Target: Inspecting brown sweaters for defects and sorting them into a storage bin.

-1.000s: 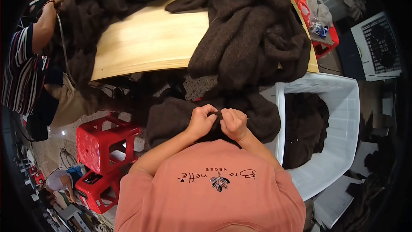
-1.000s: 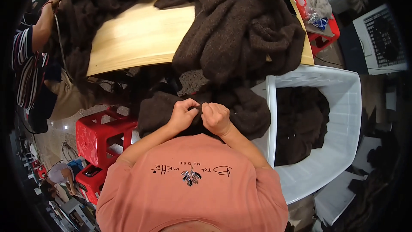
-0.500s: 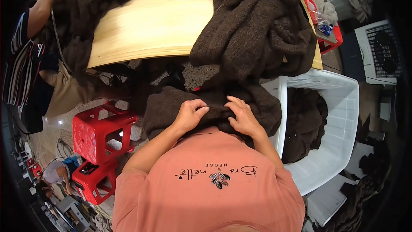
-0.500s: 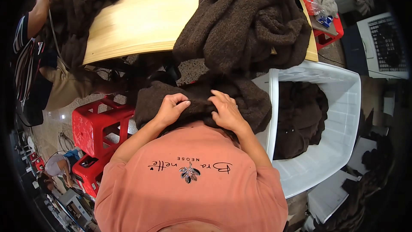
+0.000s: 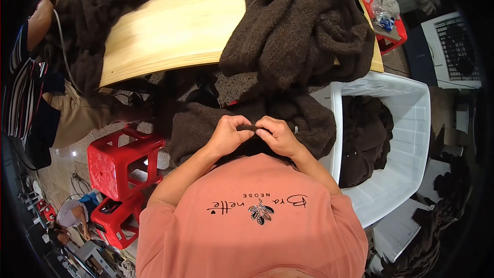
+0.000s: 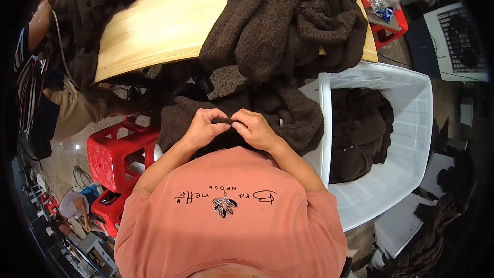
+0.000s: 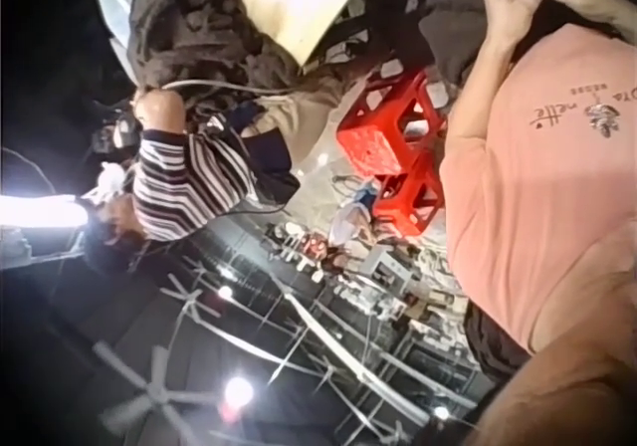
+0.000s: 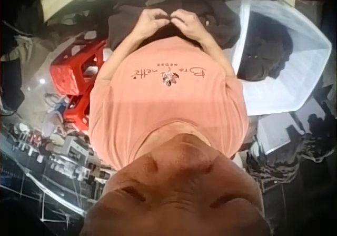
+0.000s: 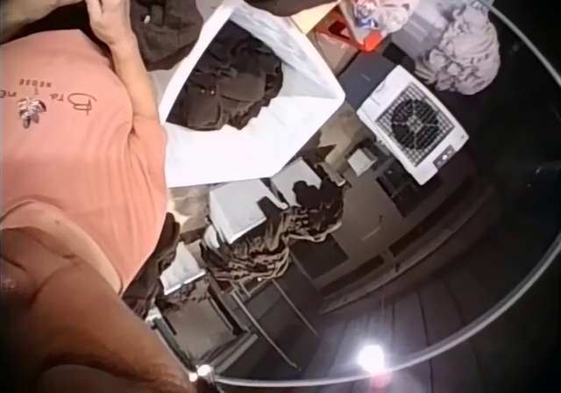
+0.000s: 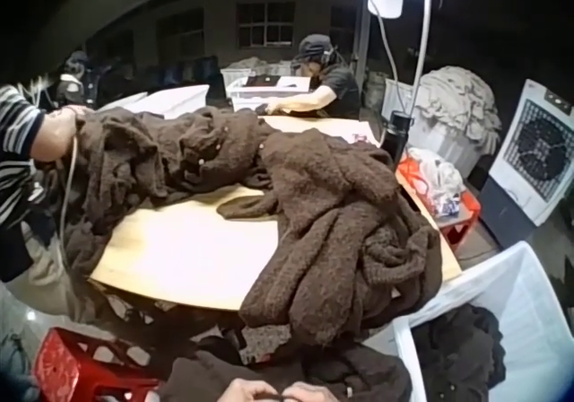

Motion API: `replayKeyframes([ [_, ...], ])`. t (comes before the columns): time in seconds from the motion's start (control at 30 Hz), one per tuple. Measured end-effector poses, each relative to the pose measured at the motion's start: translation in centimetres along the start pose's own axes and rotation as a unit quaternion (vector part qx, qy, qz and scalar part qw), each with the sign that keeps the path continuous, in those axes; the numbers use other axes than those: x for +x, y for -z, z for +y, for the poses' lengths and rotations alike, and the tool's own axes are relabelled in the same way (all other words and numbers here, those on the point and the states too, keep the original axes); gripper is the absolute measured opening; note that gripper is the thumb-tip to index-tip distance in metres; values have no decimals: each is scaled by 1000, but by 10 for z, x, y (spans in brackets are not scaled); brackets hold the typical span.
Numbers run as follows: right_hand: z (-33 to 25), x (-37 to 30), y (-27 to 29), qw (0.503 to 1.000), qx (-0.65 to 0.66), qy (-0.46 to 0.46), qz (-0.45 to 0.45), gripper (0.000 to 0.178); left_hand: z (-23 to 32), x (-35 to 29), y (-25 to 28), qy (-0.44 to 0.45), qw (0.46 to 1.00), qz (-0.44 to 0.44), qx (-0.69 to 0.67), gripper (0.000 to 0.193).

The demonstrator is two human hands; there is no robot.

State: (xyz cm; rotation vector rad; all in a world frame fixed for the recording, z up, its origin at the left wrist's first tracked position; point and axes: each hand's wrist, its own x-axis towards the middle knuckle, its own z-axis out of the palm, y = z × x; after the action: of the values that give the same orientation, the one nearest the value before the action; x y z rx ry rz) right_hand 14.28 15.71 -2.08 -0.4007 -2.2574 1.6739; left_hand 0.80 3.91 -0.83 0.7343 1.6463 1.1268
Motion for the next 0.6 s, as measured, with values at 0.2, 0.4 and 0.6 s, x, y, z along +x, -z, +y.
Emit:
replayKeyframes([
  [0.2,-4,-1,-8,999,-15,39,5,6,-13,-1,-9,38,994,-62,-86,7],
  [0.4,1,-1,-5,998,46,-20,34,2,-3,2,-1,50,982,-36,-180,6],
  [0.6,-4,-1,-14,995,65,-21,76,3,-4,1,-5,62,978,-69,-188,8],
])
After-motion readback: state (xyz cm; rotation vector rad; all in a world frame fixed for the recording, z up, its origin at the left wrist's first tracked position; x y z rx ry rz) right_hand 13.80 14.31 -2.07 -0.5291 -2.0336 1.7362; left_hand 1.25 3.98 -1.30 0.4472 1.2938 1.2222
